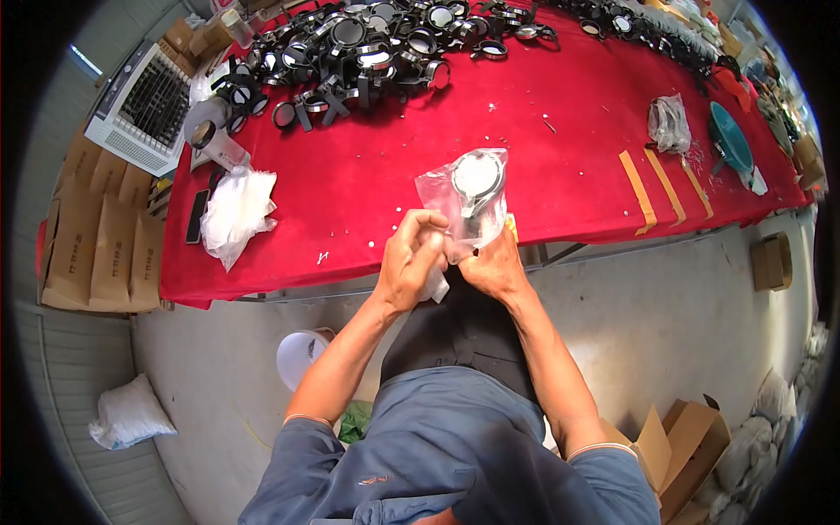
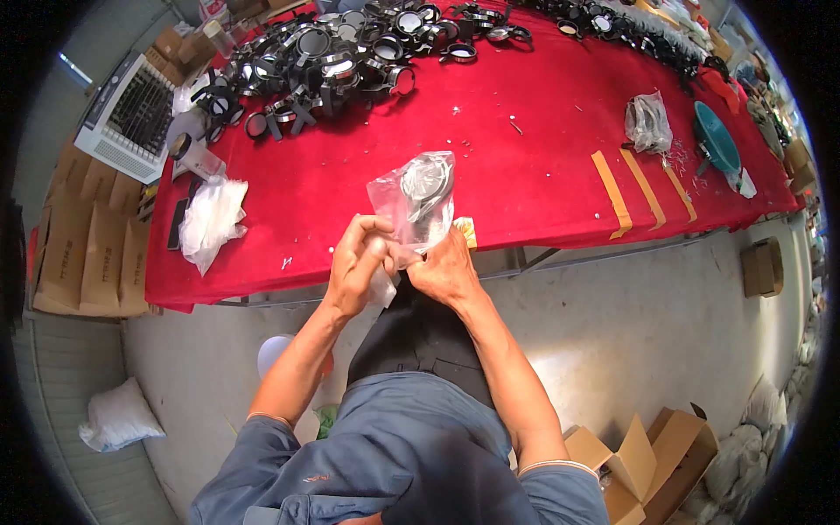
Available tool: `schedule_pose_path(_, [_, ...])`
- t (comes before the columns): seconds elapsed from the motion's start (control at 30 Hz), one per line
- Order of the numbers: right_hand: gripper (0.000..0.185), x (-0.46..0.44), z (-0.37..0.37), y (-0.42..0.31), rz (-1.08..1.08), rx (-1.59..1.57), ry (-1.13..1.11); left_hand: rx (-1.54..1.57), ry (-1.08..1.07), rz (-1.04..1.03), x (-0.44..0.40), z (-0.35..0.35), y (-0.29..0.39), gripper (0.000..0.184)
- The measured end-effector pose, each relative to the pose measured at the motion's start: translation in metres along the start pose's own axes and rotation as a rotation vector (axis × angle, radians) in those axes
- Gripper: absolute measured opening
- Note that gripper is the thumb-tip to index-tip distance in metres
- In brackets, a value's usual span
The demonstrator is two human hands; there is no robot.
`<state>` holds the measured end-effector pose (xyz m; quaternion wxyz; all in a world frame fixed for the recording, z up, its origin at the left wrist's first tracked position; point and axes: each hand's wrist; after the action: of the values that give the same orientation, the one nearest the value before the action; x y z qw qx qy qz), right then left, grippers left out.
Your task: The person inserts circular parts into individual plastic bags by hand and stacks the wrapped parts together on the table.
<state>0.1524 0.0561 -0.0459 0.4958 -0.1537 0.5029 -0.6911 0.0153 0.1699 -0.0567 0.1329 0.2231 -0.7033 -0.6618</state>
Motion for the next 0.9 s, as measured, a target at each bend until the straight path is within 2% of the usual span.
schedule_pose_path(0.07, [0.024,-0.001,-0.002,-0.005,-0.059,-0.106,-0.01,0.179,0.111,0.118,-0.007,-0.008,-0.002,0.047])
schedule_pose_path(0.13, [0.038,0.001,-0.002,-0.005,-0.031,-0.114,-0.066,-0.266,0.148,0.079,-0.011,-0.01,0.001,0.047])
schedule_pose_path(0.17, [0.044,0.003,-0.006,0.002,0.005,-0.131,-0.065,-0.394,0.097,0.065,-0.012,-0.009,0.012,0.041])
schedule_pose_path(0.2, [0.053,0.0,-0.009,0.008,0.037,-0.21,-0.077,-0.395,0.093,0.062,-0.014,-0.007,0.01,0.041])
schedule_pose_path(0.27, [0.055,-0.002,-0.009,0.004,-0.085,-0.239,-0.14,-0.31,0.09,-0.144,-0.018,-0.008,0.005,0.039])
schedule_pose_path(0.37, [0.053,-0.005,-0.003,-0.009,-0.194,-0.295,-0.185,-0.293,0.107,-0.081,-0.022,-0.004,0.0,0.034])
schedule_pose_path(0.4, [0.048,-0.004,-0.005,-0.004,-0.188,-0.233,-0.173,-0.409,0.124,-0.1,-0.021,-0.003,-0.001,0.033])
schedule_pose_path(0.47, [0.044,-0.006,-0.008,-0.002,-0.209,-0.197,-0.099,-0.28,0.21,-0.159,-0.027,-0.015,0.005,0.034])
schedule_pose_path(0.5, [0.038,-0.005,-0.005,0.001,-0.254,0.086,-0.045,-0.408,0.26,-0.194,-0.028,-0.018,0.01,0.033])
schedule_pose_path(0.57, [0.035,-0.009,0.007,-0.005,-0.289,-0.06,0.196,-0.747,0.283,-0.254,-0.031,-0.017,0.019,0.029])
schedule_pose_path(0.6, [0.038,-0.008,0.014,-0.009,-0.268,-0.135,0.277,-0.805,0.282,-0.331,-0.033,-0.013,0.007,0.027])
schedule_pose_path(0.63, [0.038,-0.01,0.019,-0.011,-0.27,-0.129,0.28,-0.86,0.245,-0.318,-0.034,-0.017,0.006,0.025])
schedule_pose_path(0.73, [0.049,-0.017,0.023,-0.005,-0.029,0.127,0.278,-1.0,0.157,-0.337,-0.036,-0.032,0.005,0.022])
schedule_pose_path(0.9, [0.051,-0.015,0.031,0.008,-0.138,0.154,0.252,-1.041,0.068,-0.434,-0.048,-0.046,-0.003,0.02])
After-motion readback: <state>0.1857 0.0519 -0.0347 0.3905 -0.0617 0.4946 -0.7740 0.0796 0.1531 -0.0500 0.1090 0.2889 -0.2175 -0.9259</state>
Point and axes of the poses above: each hand's wrist, its own x-axis away from the middle knuckle, its own z-axis out of the back of the hand, y = z × x, and after that the axes turned 3 degrees about -y, right-handed
